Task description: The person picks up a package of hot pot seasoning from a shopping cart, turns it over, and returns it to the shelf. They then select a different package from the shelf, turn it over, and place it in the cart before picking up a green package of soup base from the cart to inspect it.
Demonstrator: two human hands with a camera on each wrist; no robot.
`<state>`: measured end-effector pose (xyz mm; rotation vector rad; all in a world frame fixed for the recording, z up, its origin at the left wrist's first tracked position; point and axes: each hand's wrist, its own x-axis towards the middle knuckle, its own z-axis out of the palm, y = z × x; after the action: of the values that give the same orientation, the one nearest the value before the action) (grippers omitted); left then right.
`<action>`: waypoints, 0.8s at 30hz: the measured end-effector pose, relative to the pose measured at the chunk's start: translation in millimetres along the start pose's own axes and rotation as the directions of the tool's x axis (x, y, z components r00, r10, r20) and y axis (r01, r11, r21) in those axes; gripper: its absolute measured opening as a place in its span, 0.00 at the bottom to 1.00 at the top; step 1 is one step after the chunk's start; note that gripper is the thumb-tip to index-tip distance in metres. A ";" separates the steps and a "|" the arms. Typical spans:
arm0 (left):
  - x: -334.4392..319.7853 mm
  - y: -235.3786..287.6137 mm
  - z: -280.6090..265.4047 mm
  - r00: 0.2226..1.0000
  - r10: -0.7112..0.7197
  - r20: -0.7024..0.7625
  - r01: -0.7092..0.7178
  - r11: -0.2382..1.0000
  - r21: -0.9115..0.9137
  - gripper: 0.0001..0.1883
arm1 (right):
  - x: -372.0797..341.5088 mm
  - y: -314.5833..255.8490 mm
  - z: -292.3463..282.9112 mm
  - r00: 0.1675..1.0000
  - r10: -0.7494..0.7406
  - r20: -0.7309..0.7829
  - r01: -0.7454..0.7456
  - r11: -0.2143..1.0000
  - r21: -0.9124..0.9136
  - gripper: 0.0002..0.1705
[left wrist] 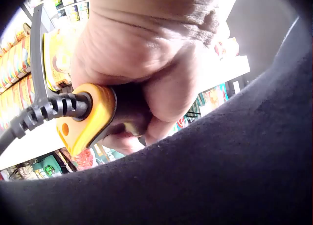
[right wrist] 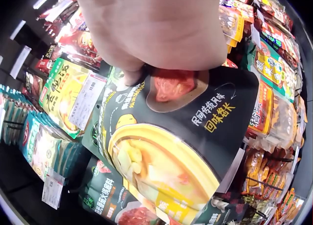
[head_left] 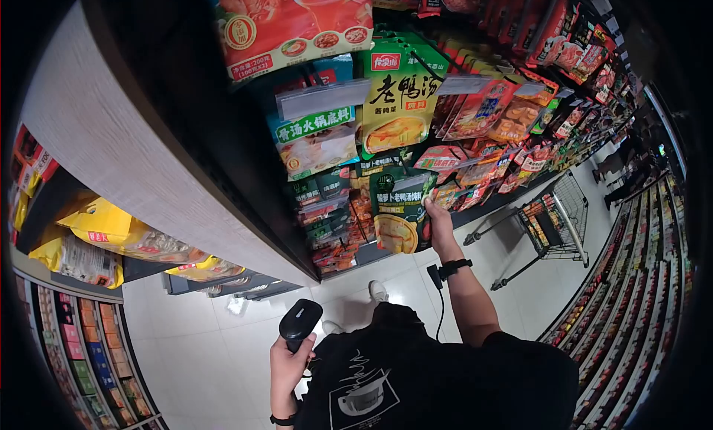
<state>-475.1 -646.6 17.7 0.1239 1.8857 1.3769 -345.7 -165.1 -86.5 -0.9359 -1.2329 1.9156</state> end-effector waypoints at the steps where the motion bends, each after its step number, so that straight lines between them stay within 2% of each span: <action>1: 2.4 2.8 4.5 1.000 0.007 0.010 -0.007 1.000 -0.011 0.13 | 0.7 -1.2 0.4 1.000 -0.004 0.006 0.004 1.000 -0.009 0.22; 3: 9.1 10.0 15.7 1.000 0.018 0.019 -0.018 1.000 -0.025 0.13 | 6.0 -2.5 0.8 1.000 -0.008 0.022 0.008 1.000 -0.024 0.22; 7: 16.5 27.0 45.6 0.999 0.024 0.021 -0.024 0.999 -0.028 0.12 | 26.2 11.4 -11.4 0.989 0.068 0.128 -0.075 0.996 0.047 0.19; 9: 18.9 34.7 59.4 0.999 0.048 0.023 -0.048 0.999 -0.015 0.13 | 34.3 14.9 -17.0 0.990 0.066 0.121 -0.066 0.998 -0.001 0.17; 15: 21.5 47.2 85.0 1.000 -0.003 -0.020 0.003 1.000 0.011 0.13 | 51.4 15.7 -27.4 0.989 0.088 0.116 -0.075 0.990 -0.117 0.18; 17: 21.7 47.3 91.0 0.999 -0.011 -0.034 0.012 1.000 0.007 0.13 | 47.5 1.3 -20.1 0.994 0.085 0.070 -0.073 0.985 -0.155 0.19; 18: 21.1 47.9 93.6 0.999 -0.015 -0.040 0.015 1.000 0.011 0.14 | 43.6 -11.3 -18.5 0.988 0.118 0.103 -0.099 0.980 -0.174 0.20; 21: 21.5 48.9 99.5 0.998 -0.022 -0.051 0.023 1.000 0.009 0.14 | 57.3 0.1 -27.8 0.980 0.140 0.142 -0.118 0.981 -0.157 0.20; 24: 20.4 49.7 102.8 0.998 -0.025 -0.061 0.025 1.000 0.010 0.13 | 71.7 24.9 -40.2 0.981 0.097 0.171 -0.077 0.990 -0.121 0.19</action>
<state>-441.5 -537.4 37.9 0.0640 1.9390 1.3679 -353.1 -95.8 -136.8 -0.9072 -1.4384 2.0510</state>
